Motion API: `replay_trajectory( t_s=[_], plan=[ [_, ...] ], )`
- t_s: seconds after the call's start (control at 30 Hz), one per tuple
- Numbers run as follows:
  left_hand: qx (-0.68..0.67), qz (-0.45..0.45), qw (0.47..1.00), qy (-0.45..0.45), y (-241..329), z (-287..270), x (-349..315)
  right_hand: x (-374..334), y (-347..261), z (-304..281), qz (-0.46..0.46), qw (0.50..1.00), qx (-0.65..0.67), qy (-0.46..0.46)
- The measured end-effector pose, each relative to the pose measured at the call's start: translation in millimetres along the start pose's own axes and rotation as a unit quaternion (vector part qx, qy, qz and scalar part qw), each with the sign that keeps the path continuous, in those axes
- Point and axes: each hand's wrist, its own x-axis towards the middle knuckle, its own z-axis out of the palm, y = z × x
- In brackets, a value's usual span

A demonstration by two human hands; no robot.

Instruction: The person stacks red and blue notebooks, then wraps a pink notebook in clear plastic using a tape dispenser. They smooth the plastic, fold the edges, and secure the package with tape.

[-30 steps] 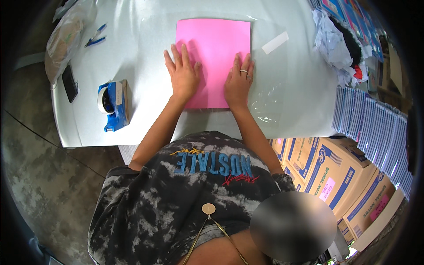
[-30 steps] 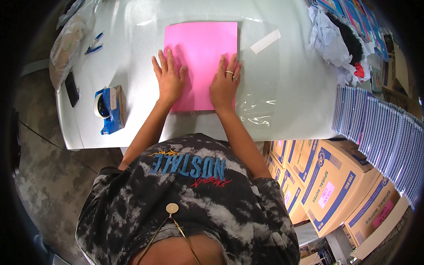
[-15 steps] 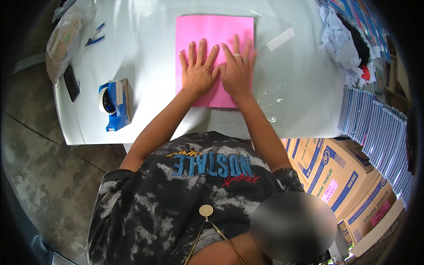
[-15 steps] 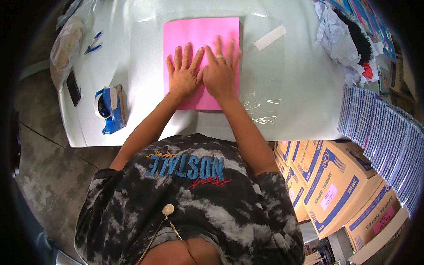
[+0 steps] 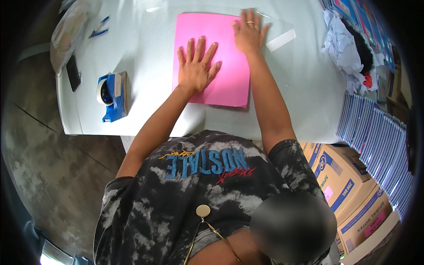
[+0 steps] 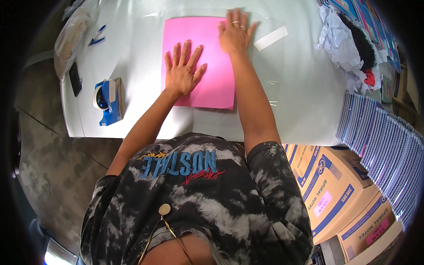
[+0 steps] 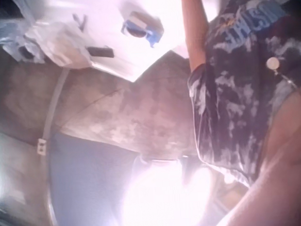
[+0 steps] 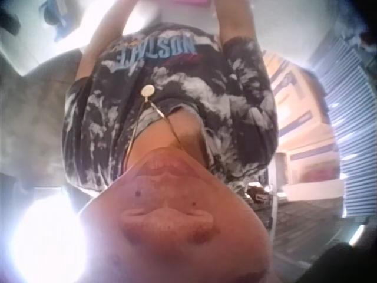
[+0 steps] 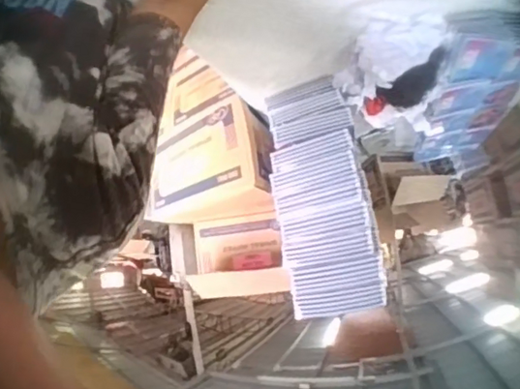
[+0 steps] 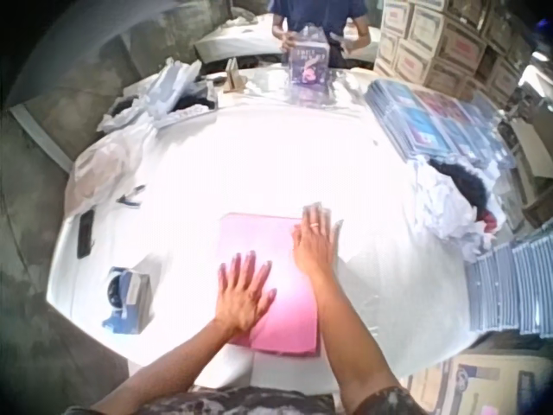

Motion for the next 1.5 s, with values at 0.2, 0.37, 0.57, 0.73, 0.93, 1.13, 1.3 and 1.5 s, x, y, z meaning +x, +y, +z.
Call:
replay_trajectory(
  t_s=[0.2,0.37,0.57,0.73,0.93,1.13,1.3,1.5],
  plan=[
    [0.008,0.002,1.0,0.016,-3,5,0,-34,41,-24,0.048,0.995,0.007,0.088],
    [-0.001,0.003,1.0,0.002,0,7,3,-71,99,-49,0.093,0.994,-0.056,-0.034],
    [-0.028,0.0,1.0,-0.004,-2,-1,1,-78,131,-86,0.389,0.916,-0.026,-0.097],
    [-0.12,-0.115,0.972,0.165,-48,-15,-8,-130,78,-73,0.375,0.927,-0.026,-0.014],
    [-0.047,-0.374,0.89,0.256,-116,16,-37,-117,70,-82,0.309,0.934,0.181,-0.016],
    [-0.411,-0.295,0.857,0.1,-128,-37,-33,-108,69,-131,0.25,0.841,0.479,0.005],
    [-0.478,-0.25,0.829,-0.146,-145,-81,-55,-117,85,-163,0.244,0.871,0.391,-0.172],
    [-0.515,-0.057,0.848,-0.113,-121,-99,-56,-103,59,-179,0.074,0.882,0.383,-0.265]
  ],
)
